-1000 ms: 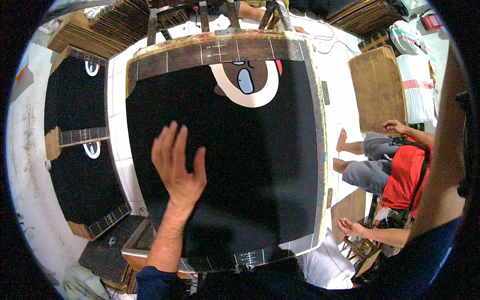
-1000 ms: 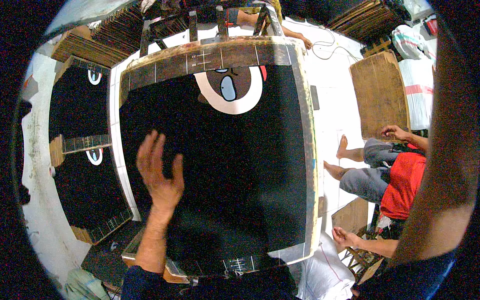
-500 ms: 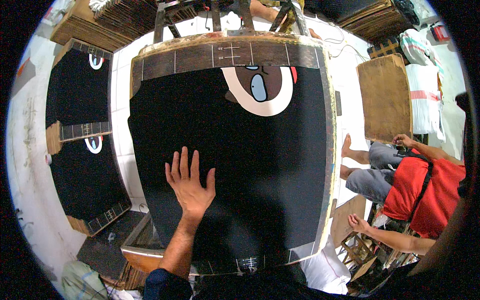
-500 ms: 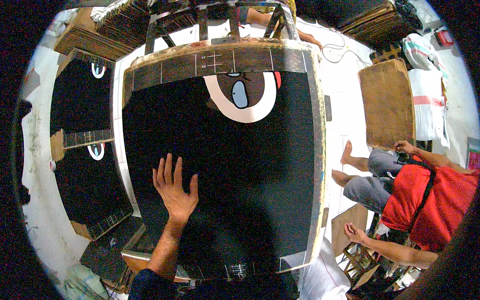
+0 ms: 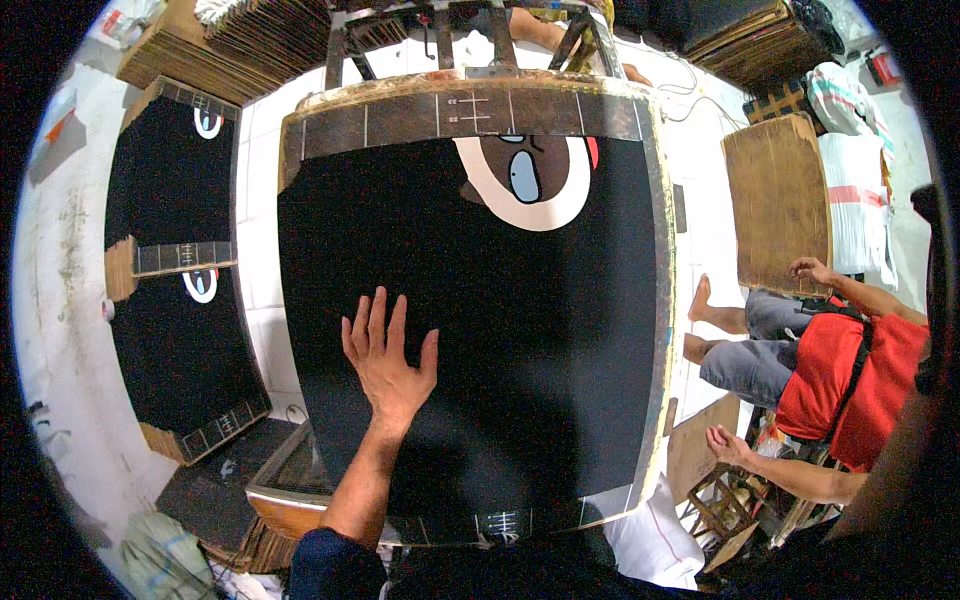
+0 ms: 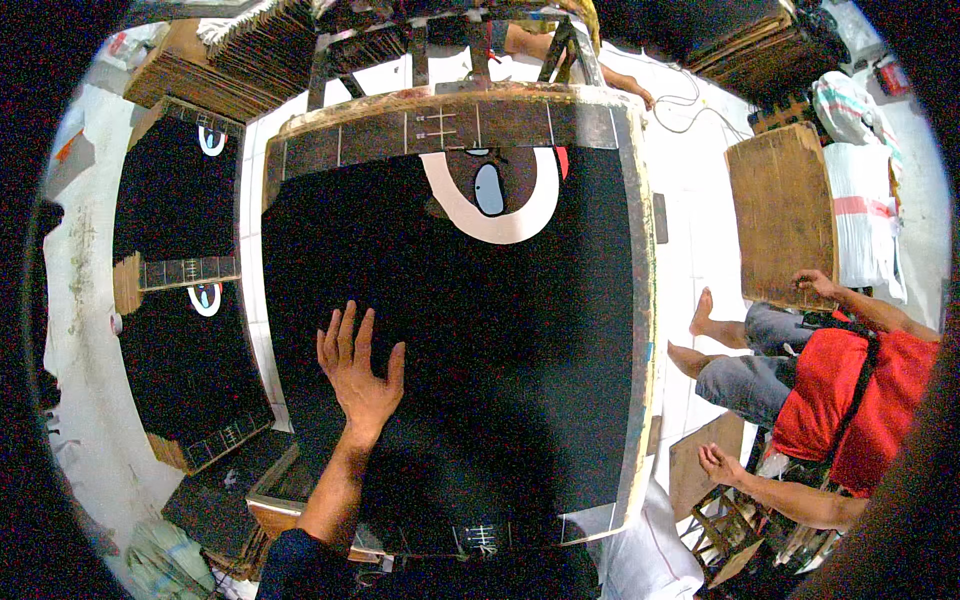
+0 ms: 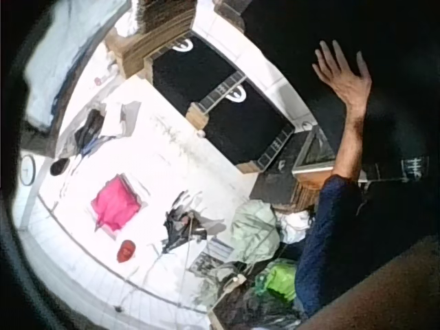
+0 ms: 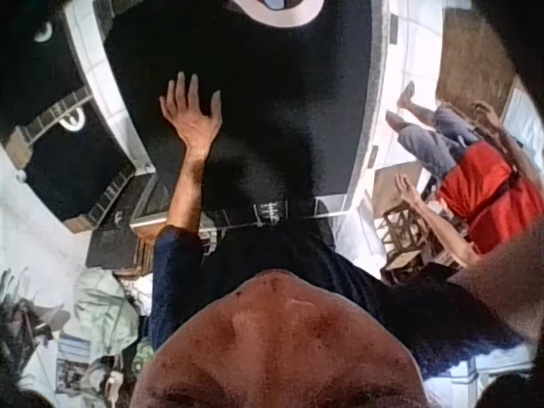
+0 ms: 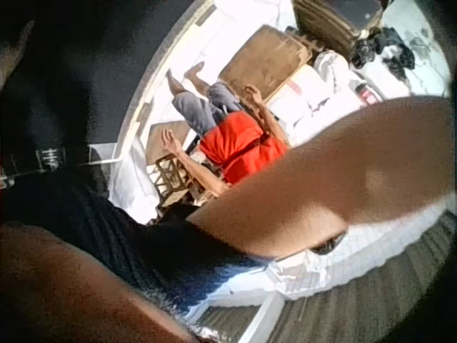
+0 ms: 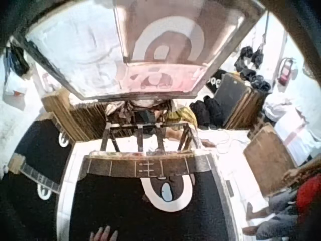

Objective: The person stirs white ink in a container, then uses a squeegee to pull ink across a screen-printing frame onto a black skateboard deck. The person repeatedly lifts the frame to reveal the printed design and repositions the deck for subsequent prints.

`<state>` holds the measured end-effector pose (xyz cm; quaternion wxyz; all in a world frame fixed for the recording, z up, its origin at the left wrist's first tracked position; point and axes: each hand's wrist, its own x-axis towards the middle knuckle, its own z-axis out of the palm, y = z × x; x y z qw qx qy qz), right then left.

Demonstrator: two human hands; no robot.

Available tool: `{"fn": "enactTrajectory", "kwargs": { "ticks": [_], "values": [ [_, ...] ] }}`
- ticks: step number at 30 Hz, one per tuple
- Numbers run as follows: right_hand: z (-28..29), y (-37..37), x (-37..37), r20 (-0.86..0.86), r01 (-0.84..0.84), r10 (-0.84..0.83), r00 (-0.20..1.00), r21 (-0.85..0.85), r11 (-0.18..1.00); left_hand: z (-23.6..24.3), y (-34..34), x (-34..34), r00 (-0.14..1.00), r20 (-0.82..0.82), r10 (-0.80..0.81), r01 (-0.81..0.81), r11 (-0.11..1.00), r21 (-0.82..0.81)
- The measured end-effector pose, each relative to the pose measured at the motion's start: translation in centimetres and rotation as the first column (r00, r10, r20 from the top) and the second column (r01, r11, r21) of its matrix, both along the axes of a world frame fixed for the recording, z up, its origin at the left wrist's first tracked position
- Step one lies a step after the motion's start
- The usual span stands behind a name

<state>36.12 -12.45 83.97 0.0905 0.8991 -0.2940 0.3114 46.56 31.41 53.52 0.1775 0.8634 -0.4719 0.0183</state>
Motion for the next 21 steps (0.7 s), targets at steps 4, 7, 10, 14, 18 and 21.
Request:
{"fn": "enactTrajectory", "kwargs": {
  "ticks": [4, 7, 10, 14, 18, 21],
  "values": [
    [1.3, 0.1, 0.8, 0.016, -0.011, 0.011, 1.0, -0.017, 1.0, 4.0, -2.0, 1.4, 0.978, -0.18, 0.11, -0.125, 0.989, -0.075],
    [2.2, 1.9, 1.1, 0.045, -0.042, 0.046, 0.998, -0.075, 0.996, 10.5, -4.8, 3.0, 0.838, -0.542, 0.057, -0.32, 0.856, -0.405],
    [1.2, 6.5, -0.1, 0.106, -0.149, 0.176, 0.979, -0.224, 0.963, 17.9, -5.1, 3.3, 0.531, -0.653, -0.54, -0.409, 0.511, -0.756],
    [-7.7, 16.9, -4.1, 0.051, -0.192, 0.2, 0.978, -0.137, 0.972, 19.6, -2.6, 0.5, -0.046, -0.774, -0.632, -0.846, 0.437, -0.306],
    [-18.2, 21.8, -6.2, -0.144, -0.097, 0.129, 0.981, 0.208, 0.973, 10.3, -2.5, 0.9, -0.234, -0.938, -0.258, -0.832, 0.552, 0.055],
    [-22.1, 21.5, -5.8, -0.163, -0.093, 0.142, 0.976, 0.279, 0.956, 5.4, -0.2, 1.7, -0.184, -0.982, -0.052, -0.679, 0.729, 0.089]
  ]
}}
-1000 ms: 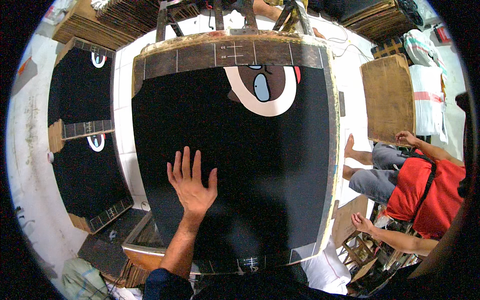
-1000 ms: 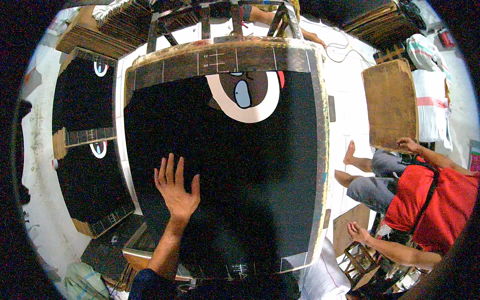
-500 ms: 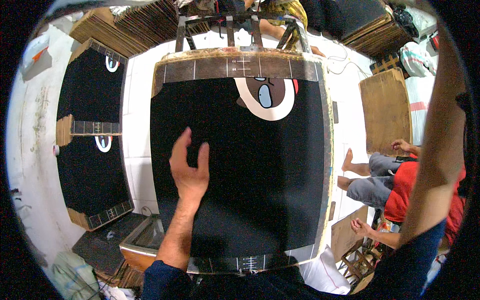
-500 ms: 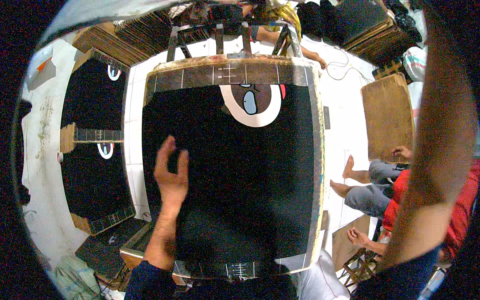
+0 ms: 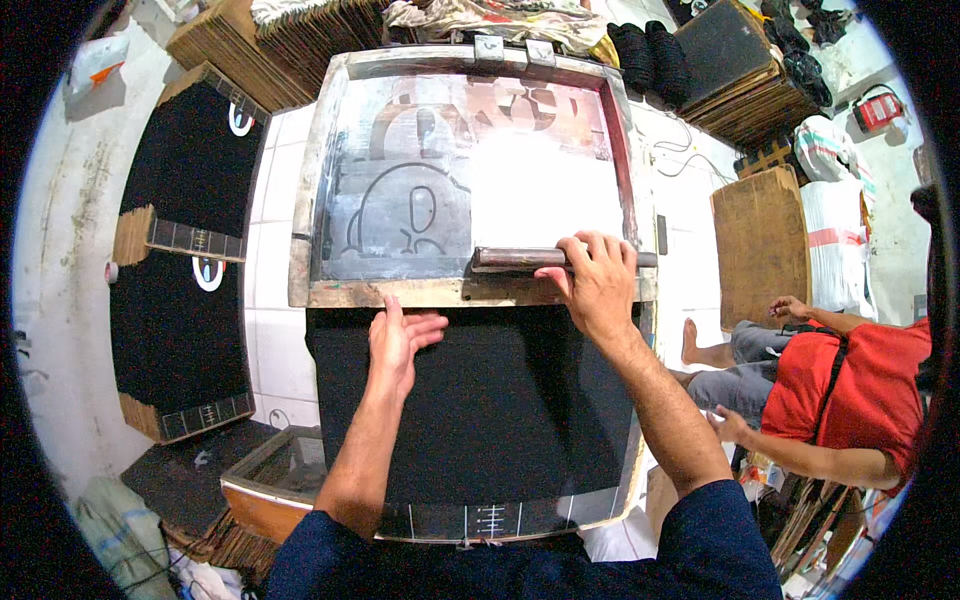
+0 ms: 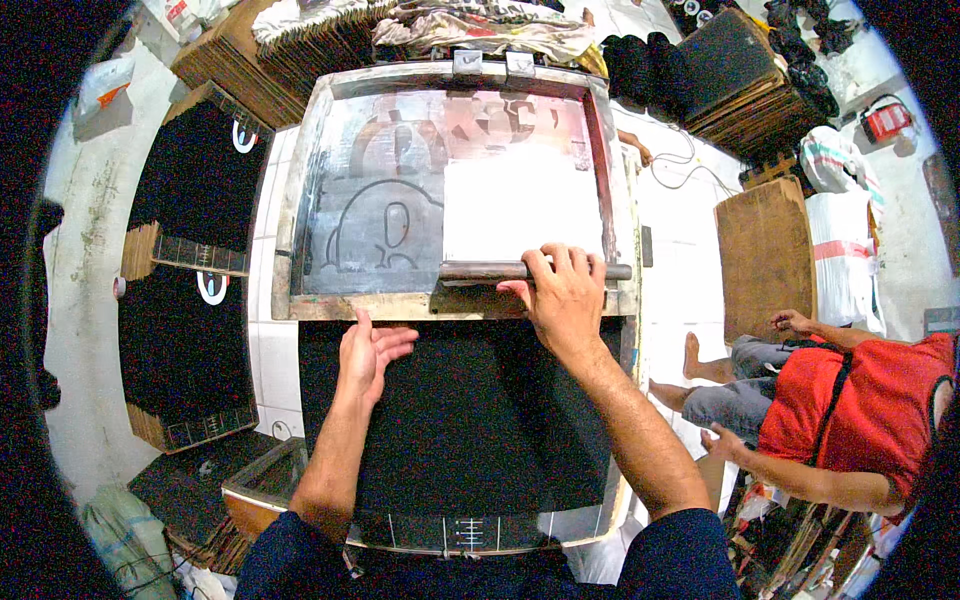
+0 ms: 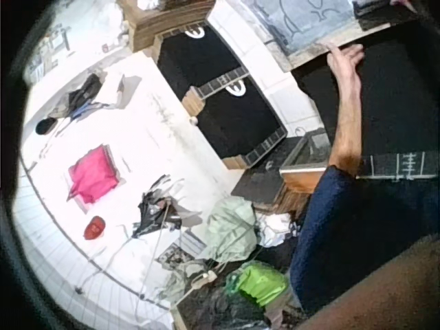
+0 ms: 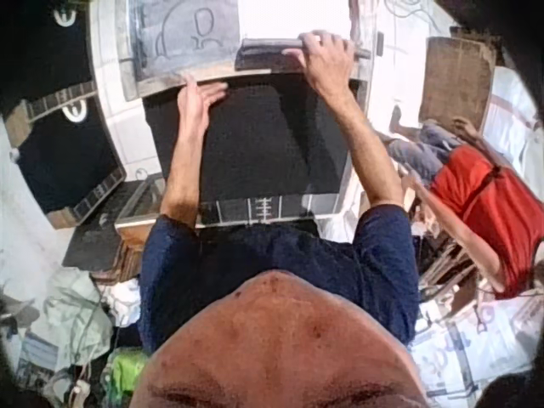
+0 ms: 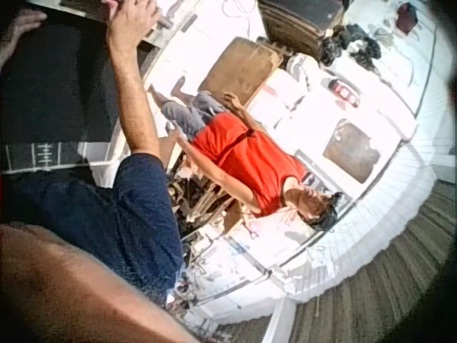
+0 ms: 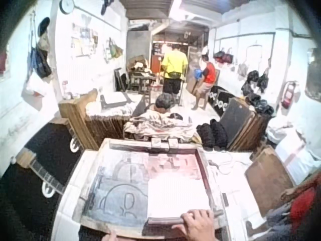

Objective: The person stirs white ink in a container, then uses a squeegee to pull ink across a screen-printing frame onto a black skateboard deck. The person repeatedly lifts the frame to reveal the printed design and repositions the deck for subsequent prints.

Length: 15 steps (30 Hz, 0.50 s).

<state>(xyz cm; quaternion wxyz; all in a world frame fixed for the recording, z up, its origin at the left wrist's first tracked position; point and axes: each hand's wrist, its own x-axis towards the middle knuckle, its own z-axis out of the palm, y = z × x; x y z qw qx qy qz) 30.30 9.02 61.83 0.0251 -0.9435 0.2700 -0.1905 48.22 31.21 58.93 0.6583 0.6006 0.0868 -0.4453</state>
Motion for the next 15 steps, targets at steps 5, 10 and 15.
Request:
{"fn": "enactTrajectory", "kwargs": {
  "ticks": [5, 10, 15],
  "values": [
    [0.1, -2.5, 1.5, -0.17, 0.0, 0.016, 0.985, 0.094, 0.996, -1.8, 1.9, 0.2, 0.022, 0.873, -0.487, -0.022, 0.873, 0.488],
    [0.6, -8.7, 5.5, -0.271, -0.008, 0.017, 0.963, 0.034, 0.999, -4.1, 0.7, 2.8, -0.282, 0.764, -0.58, 0.0, 0.797, 0.604],
    [-1.6, -13.8, 10.4, -0.03, 0.048, -0.053, 0.998, -0.129, 0.991, -6.4, 1.5, 3.0, -0.298, 0.779, -0.551, -0.02, 0.82, 0.572]
  ]
}}
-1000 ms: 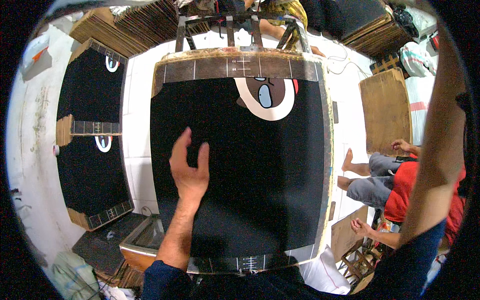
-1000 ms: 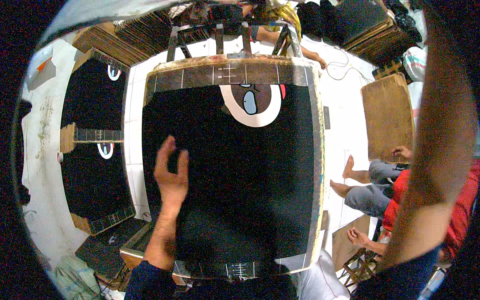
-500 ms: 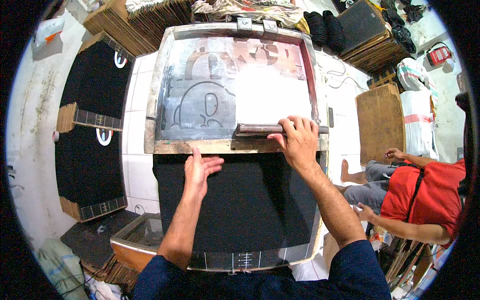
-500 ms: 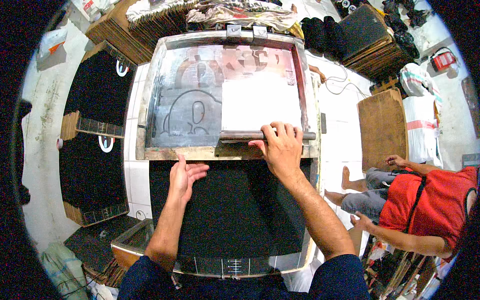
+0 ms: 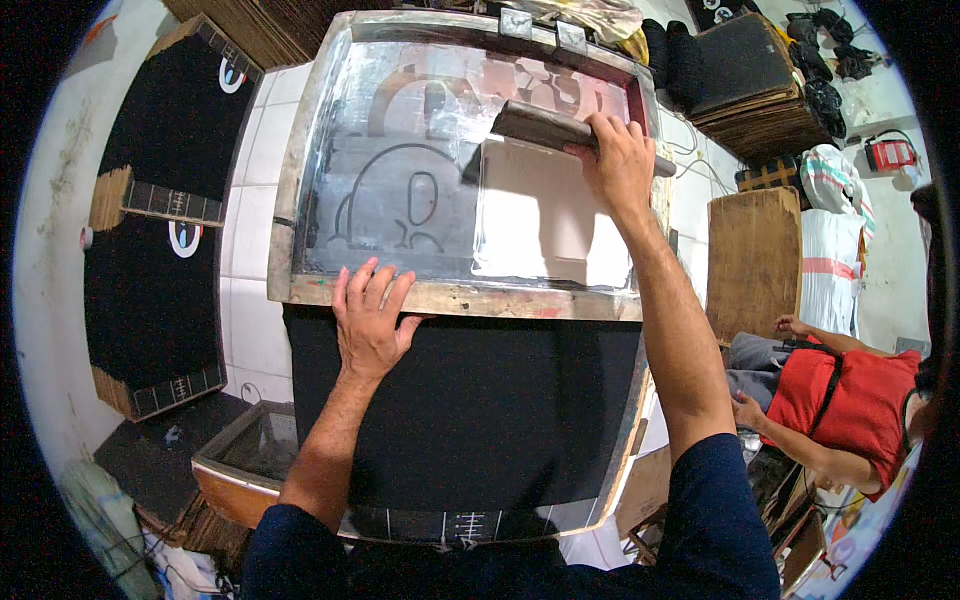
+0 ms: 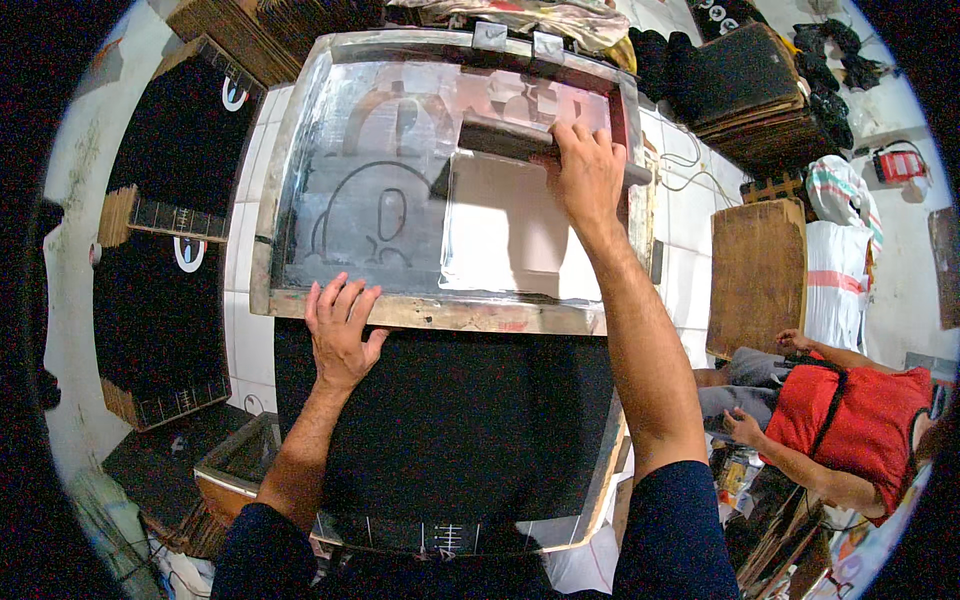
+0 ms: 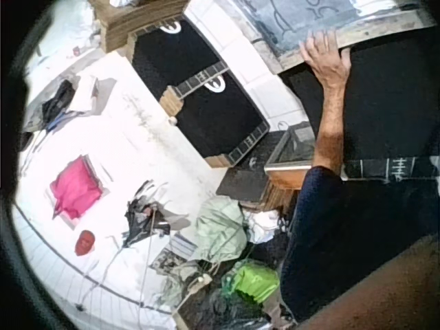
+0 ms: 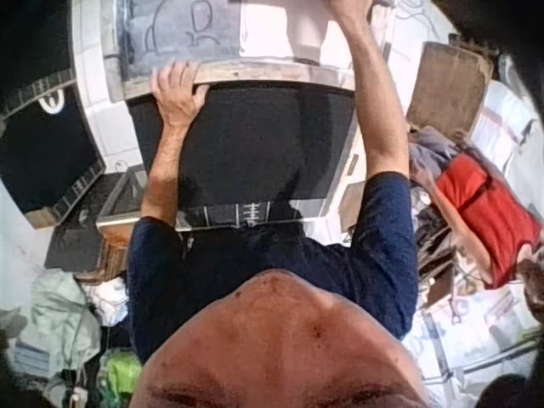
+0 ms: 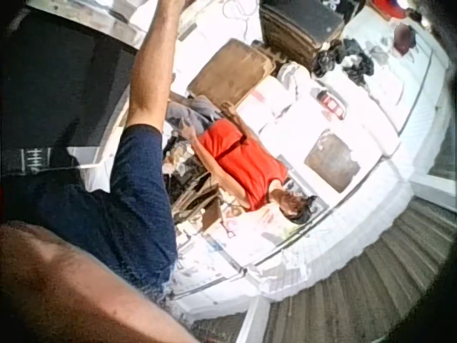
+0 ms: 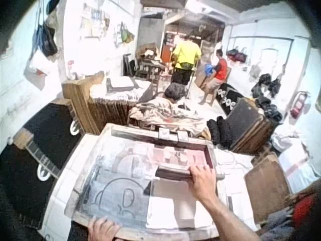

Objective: The person stirs white ink in a container, then uses a squeegee to pull ink across a screen-printing frame onto a black skateboard deck. The person repeatedly lifts the frame to reveal the printed design and repositions the deck for subsequent prints.

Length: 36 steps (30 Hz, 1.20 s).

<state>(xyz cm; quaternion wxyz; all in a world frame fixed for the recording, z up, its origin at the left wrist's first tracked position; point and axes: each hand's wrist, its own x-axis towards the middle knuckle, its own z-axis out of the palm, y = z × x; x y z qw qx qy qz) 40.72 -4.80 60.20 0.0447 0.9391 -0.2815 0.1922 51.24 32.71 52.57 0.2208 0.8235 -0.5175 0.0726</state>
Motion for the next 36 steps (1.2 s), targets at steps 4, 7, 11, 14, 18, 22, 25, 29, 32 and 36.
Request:
{"fn": "enactTrajectory", "kwargs": {
  "ticks": [4, 7, 11, 14, 18, 22, 25, 29, 32, 36],
  "values": [
    [-1.2, 0.8, -0.5, -0.042, 0.014, -0.015, 0.999, -0.045, 0.999, 0.2, 0.0, -0.2, 1.0, -0.022, 0.014, -0.013, 1.0, 0.024],
    [-0.9, 4.5, -3.4, -0.038, -0.034, 0.031, 0.999, -0.072, 0.997, 0.5, -0.2, -0.2, 0.999, -0.034, 0.014, -0.013, 0.999, 0.046],
    [0.3, 11.3, -7.5, -0.021, 0.008, -0.007, 1.0, 0.036, 0.999, 0.5, -0.2, -0.2, 1.0, -0.03, 0.006, -0.005, 1.0, 0.023],
    [1.5, 11.7, -8.2, -0.104, -0.031, 0.044, 0.994, 0.122, 0.992, 0.5, -0.1, -0.2, 0.999, -0.031, 0.008, -0.007, 1.0, 0.026],
    [1.5, 5.9, -4.6, -0.14, -0.052, 0.079, 0.987, 0.184, 0.981, 0.5, -0.2, -0.1, 1.0, -0.031, 0.001, 0.0, 1.0, 0.028],
    [-0.3, 0.8, 0.2, 0.007, -0.021, 0.021, 1.0, -0.017, 1.0, 0.6, -0.3, -0.1, 1.0, -0.008, -0.001, 0.001, 1.0, -0.004],
    [-0.7, 1.1, 0.1, -0.016, -0.011, 0.01, 1.0, -0.036, 0.999, 0.7, -0.2, -0.1, 1.0, 0.001, -0.005, 0.005, 1.0, 0.001],
    [-0.1, 6.5, -4.3, -0.084, -0.006, 0.004, 0.996, -0.026, 1.0, 0.9, -0.2, -0.1, 1.0, -0.013, -0.003, 0.003, 1.0, 0.026],
    [-0.3, 11.8, -7.9, -0.051, 0.017, -0.016, 0.999, 0.013, 1.0, 0.9, -0.3, -0.2, 1.0, -0.01, 0.005, -0.004, 1.0, 0.022],
    [-0.9, 14.7, -10.0, 0.028, 0.017, -0.017, 0.999, 0.008, 1.0, 0.7, -0.3, -0.2, 1.0, -0.014, 0.003, -0.003, 1.0, 0.007]
  ]
}}
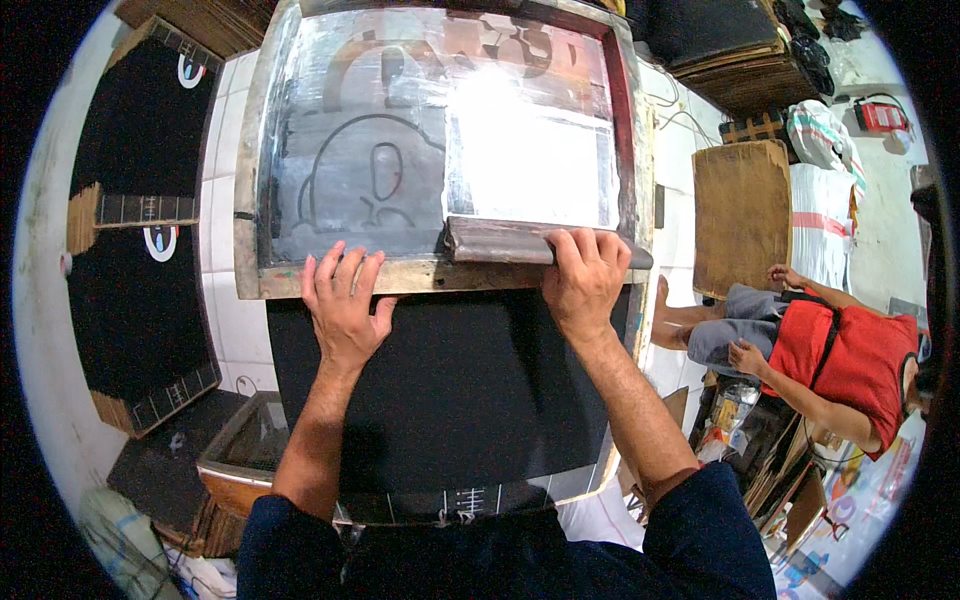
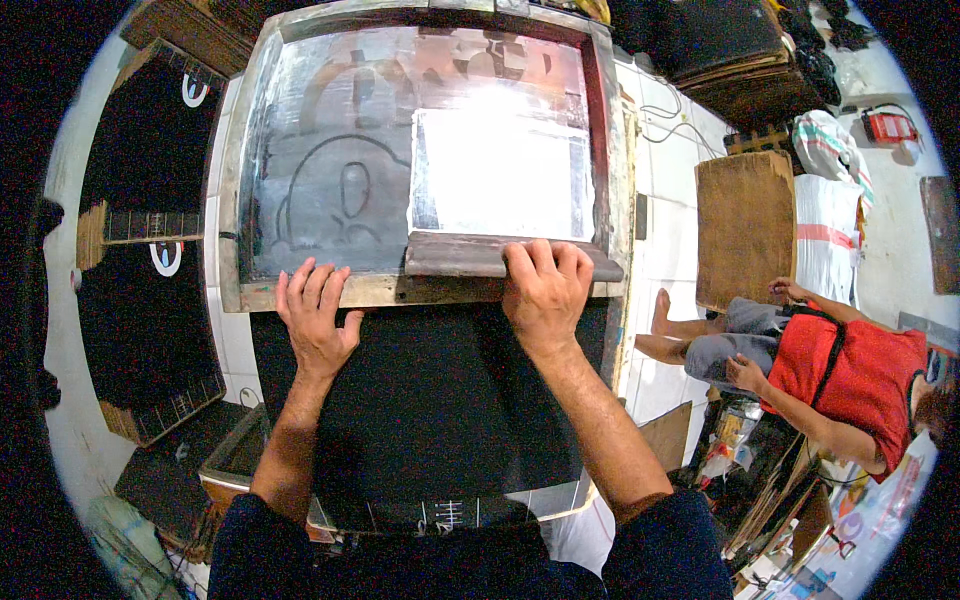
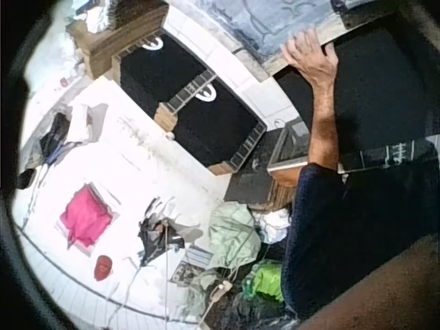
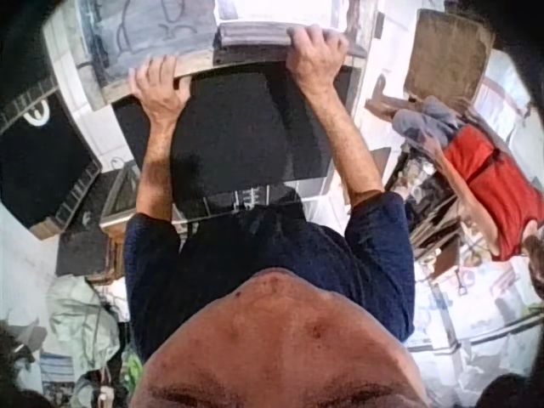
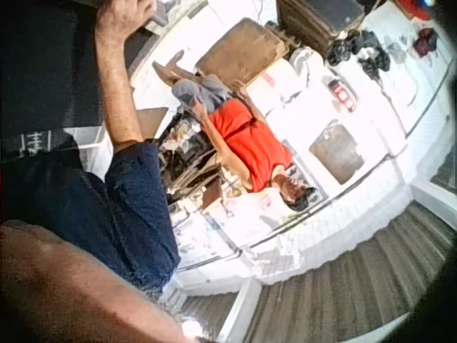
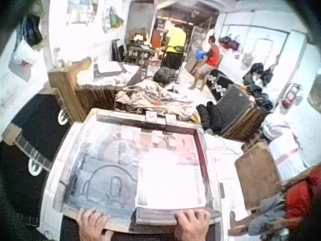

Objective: The person stirs white ink in a container, then uses a squeegee to pull ink across a screen-printing frame onto a black skateboard deck. The person repeatedly lifts the frame to reveal the printed design and repositions the deck for subsequent prints.

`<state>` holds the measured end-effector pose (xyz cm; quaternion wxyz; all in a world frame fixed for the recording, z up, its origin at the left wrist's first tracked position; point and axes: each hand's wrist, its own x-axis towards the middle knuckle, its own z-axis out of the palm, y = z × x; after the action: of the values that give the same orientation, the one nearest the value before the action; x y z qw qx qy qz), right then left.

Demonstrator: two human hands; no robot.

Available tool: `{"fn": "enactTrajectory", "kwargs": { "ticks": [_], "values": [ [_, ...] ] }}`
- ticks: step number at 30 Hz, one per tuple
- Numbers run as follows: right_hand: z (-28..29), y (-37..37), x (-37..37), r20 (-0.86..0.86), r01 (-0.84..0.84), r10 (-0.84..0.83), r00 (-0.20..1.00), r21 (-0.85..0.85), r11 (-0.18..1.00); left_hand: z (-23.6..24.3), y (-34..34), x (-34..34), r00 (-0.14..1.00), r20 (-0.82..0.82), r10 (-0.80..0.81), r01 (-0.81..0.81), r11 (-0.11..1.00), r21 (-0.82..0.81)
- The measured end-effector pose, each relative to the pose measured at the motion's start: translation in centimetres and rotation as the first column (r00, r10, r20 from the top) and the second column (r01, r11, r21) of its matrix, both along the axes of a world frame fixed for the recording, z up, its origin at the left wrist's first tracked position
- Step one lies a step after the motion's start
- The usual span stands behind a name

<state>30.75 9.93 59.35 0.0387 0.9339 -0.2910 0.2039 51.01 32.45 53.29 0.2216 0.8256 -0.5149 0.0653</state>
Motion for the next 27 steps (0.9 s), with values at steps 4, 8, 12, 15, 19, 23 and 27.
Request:
{"fn": "enactTrajectory", "kwargs": {
  "ticks": [4, 8, 12, 15, 19, 23, 27],
  "values": [
    [0.3, -0.6, 0.0, -0.026, -0.005, 0.006, 1.0, 0.056, 0.998, 0.2, -0.2, 0.0, 1.0, 0.019, -0.01, 0.01, 1.0, -0.017],
    [1.5, -0.5, -0.2, -0.005, -0.029, 0.029, 1.0, 0.078, 0.997, 1.8, -0.8, 0.3, 0.999, 0.036, -0.025, 0.025, 1.0, -0.013],
    [2.1, 0.4, -0.9, 0.034, -0.018, 0.015, 0.999, 0.095, 0.995, 4.1, -1.2, 1.2, 0.99, -0.056, -0.128, 0.128, 0.992, -0.014],
    [2.6, -0.2, -0.7, 0.067, -0.008, 0.003, 0.998, 0.063, 0.998, 5.2, -1.2, 1.2, 0.991, -0.04, -0.131, 0.13, 0.991, -0.026],
    [4.1, -3.1, 0.6, -0.136, 0.025, 0.002, 0.991, 0.202, 0.979, 5.9, -1.3, 1.2, 0.987, -0.051, -0.155, 0.153, 0.987, -0.04],
    [5.7, -5.0, 1.2, -0.114, -0.065, 0.1, 0.988, 0.28, 0.958, 6.1, -1.6, 1.3, 0.986, -0.054, -0.161, 0.158, 0.986, -0.048],
    [5.6, -4.6, 0.3, -0.174, -0.111, 0.18, 0.968, 0.343, 0.933, 6.2, -1.6, 1.2, 0.987, -0.066, -0.146, 0.145, 0.989, -0.015]
  ]
}}
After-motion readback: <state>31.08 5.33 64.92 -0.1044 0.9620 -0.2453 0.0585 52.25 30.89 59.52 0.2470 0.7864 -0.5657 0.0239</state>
